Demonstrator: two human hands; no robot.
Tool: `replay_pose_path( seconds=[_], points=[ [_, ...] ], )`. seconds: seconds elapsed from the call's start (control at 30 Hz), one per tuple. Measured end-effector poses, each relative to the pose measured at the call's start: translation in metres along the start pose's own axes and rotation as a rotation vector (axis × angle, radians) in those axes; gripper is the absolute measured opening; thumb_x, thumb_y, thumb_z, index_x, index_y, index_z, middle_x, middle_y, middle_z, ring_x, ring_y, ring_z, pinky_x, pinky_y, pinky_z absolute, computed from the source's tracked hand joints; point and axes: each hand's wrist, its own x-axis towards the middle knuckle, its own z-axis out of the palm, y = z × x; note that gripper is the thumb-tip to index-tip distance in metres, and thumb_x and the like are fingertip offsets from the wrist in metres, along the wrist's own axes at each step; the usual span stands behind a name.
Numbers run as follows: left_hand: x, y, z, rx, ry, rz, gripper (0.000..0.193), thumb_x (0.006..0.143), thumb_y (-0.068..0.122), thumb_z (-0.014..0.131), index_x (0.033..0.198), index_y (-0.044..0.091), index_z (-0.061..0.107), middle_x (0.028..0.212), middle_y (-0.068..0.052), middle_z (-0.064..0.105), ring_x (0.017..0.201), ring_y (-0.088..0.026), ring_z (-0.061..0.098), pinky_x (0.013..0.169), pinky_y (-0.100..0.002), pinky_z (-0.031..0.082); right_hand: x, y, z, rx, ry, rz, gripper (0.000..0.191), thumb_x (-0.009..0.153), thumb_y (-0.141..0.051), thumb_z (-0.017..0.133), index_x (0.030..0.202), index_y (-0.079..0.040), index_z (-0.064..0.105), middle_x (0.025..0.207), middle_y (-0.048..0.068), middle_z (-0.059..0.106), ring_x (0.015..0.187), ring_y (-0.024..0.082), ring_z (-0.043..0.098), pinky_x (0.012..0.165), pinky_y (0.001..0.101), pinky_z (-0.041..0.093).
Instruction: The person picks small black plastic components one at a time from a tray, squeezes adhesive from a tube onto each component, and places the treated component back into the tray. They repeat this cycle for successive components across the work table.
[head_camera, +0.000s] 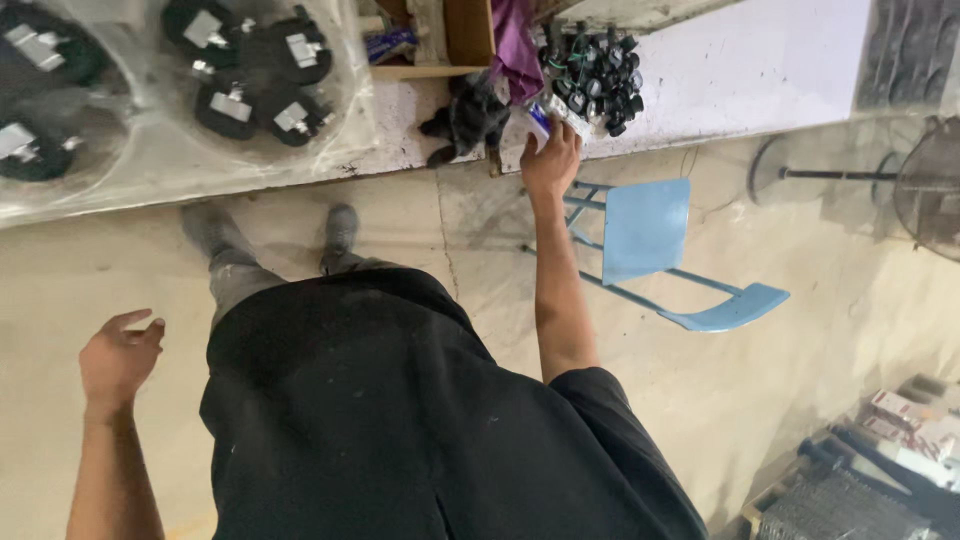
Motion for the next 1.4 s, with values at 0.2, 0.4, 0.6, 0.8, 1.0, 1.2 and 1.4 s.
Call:
replay_pose_path(
  seconds=[0.2,0.4,0.6,0.8,1.0,1.2,1.4],
  points=[
    [-0.015,-0.022,0.000,-0.214,0.044,-0.174,0.043,0.096,0.034,0.071,0.134,0.014,0.071,0.102,-0.014,0.077,0.094,-0.031,0.074,0.089,-0.041,0.056,-0.009,-0.003,-0.001,-0.032,-0.184,0.305,0.046,0.067,-0.041,0.086,0.094,-0.006,0.077,0.087,0.019,0.076,0.084,0.038,0.073,0.078,0.0475,0.058],
    [-0.047,-0.107,-0.003,-0.237,0.095,-0.334,0.046,0.095,0.041,0.070,0.133,0.016,0.073,0.106,-0.015,0.080,0.104,-0.031,0.073,0.095,-0.041,0.056,-0.042,-0.037,-0.046,0.823,-0.666,0.648,0.022,0.090,-0.021,0.079,0.085,-0.005,0.064,0.070,0.000,0.057,0.058,0.010,0.053,0.053,0.0265,0.042],
    [-0.080,-0.185,-0.045,-0.280,0.044,-0.511,0.048,0.090,0.041,0.072,0.132,0.017,0.072,0.109,-0.016,0.079,0.111,-0.033,0.071,0.101,-0.042,0.053,-0.102,-0.232,-0.053,0.906,-1.139,0.418,0.020,0.093,-0.020,0.078,0.097,-0.005,0.065,0.073,-0.001,0.056,0.059,0.009,0.054,0.052,0.0279,0.045],
    [-0.093,-0.264,-0.106,-0.358,0.134,-0.548,0.045,0.091,0.037,0.072,0.132,0.017,0.073,0.112,-0.016,0.078,0.109,-0.035,0.072,0.098,-0.043,0.055,-0.164,-0.442,-0.050,1.200,-1.349,0.344,0.033,0.092,-0.021,0.075,0.117,-0.002,0.066,0.078,0.002,0.065,0.063,0.013,0.064,0.057,0.0300,0.055],
    [-0.068,-0.294,-0.172,-0.399,0.287,-0.380,0.043,0.090,0.038,0.072,0.128,0.017,0.073,0.109,-0.014,0.077,0.102,-0.033,0.072,0.091,-0.044,0.056,-0.196,-0.545,-0.025,1.496,-1.250,0.345,0.038,0.095,-0.008,0.071,0.132,0.000,0.062,0.097,0.008,0.070,0.083,0.017,0.070,0.076,0.0355,0.061],
    [0.002,-0.238,-0.259,-0.413,0.463,0.012,0.030,0.091,0.022,0.071,0.120,0.016,0.074,0.101,-0.011,0.076,0.081,-0.029,0.072,0.075,-0.041,0.057,-0.169,-0.596,-0.001,1.555,-1.063,0.390,0.035,0.094,0.002,0.071,0.128,0.004,0.063,0.106,0.011,0.072,0.091,0.022,0.070,0.084,0.0390,0.059],
    [0.101,-0.186,-0.379,-0.142,0.706,0.514,0.027,0.086,0.013,0.072,0.113,0.013,0.076,0.096,-0.012,0.067,0.086,-0.036,0.067,0.074,-0.047,0.056,-0.137,-0.663,0.022,1.615,-1.065,0.443,0.036,0.094,0.005,0.068,0.129,0.004,0.062,0.111,0.013,0.071,0.094,0.022,0.070,0.090,0.0386,0.058]
  ],
)
